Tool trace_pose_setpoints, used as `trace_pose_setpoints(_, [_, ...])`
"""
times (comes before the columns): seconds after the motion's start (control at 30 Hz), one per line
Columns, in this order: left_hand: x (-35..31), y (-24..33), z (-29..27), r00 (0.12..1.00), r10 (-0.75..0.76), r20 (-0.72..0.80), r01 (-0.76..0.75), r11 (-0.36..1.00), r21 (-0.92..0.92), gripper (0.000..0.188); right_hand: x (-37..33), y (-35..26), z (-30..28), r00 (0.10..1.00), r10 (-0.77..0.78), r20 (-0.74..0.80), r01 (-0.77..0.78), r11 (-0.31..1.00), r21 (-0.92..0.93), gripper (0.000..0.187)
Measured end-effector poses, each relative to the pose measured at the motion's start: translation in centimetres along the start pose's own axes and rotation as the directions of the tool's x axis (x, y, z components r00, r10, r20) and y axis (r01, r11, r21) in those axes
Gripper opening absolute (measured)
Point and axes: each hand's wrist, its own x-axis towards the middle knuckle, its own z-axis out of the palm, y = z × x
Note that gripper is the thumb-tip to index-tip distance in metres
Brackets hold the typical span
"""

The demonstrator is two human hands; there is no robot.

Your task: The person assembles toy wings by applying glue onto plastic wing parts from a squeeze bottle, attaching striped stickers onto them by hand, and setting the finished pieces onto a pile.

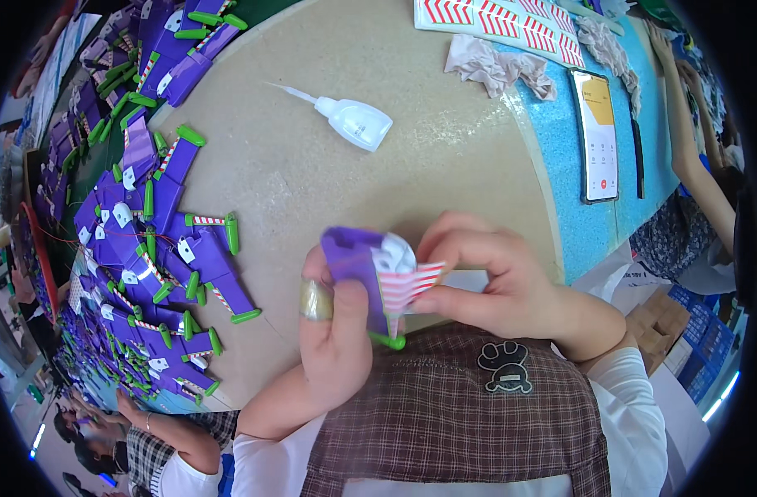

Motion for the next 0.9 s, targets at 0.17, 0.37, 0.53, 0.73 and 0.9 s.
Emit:
trace_pose_setpoints(0.17, [-0.6, -0.5, -1.6, 0.958, 0.061, 0.280, -0.106, 0.983, 0.148, 0.083, 0.4, -0.5, 0.4, 0.993, -0.102, 0.065, 0.101, 0.995, 0.020, 0.007])
trace_pose_setpoints(0.37, [7.2, 4.4, 0.0, 0.988, -0.145, -0.049, 0.149, 0.835, 0.530, 0.033, -0.2, -5.0, -1.4, 0.799, -0.592, 0.105, 0.597, 0.762, -0.250, 0.017])
trace_pose_setpoints(0.53, [24.8, 8.6, 3.8, 0.948, 0.060, 0.312, -0.155, 0.944, 0.290, 0.040, 2.6, -11.3, -2.4, 0.453, -0.879, 0.148, 0.891, 0.444, -0.093, 0.010])
trace_pose_setpoints(0.73, [33.9, 12.4, -3.3, 0.714, 0.387, 0.583, 0.045, -0.857, 0.514, 0.040, -1.0, -6.6, -3.5, 0.430, -0.894, 0.126, 0.845, 0.349, -0.405, 0.021])
trace_pose_setpoints(0.9, [28.3, 11.7, -0.5, 0.583, 0.535, 0.611, -0.139, -0.676, 0.724, 0.028, -2.0, -2.6, -5.3, 0.905, -0.426, 0.004, 0.359, 0.757, -0.546, 0.024])
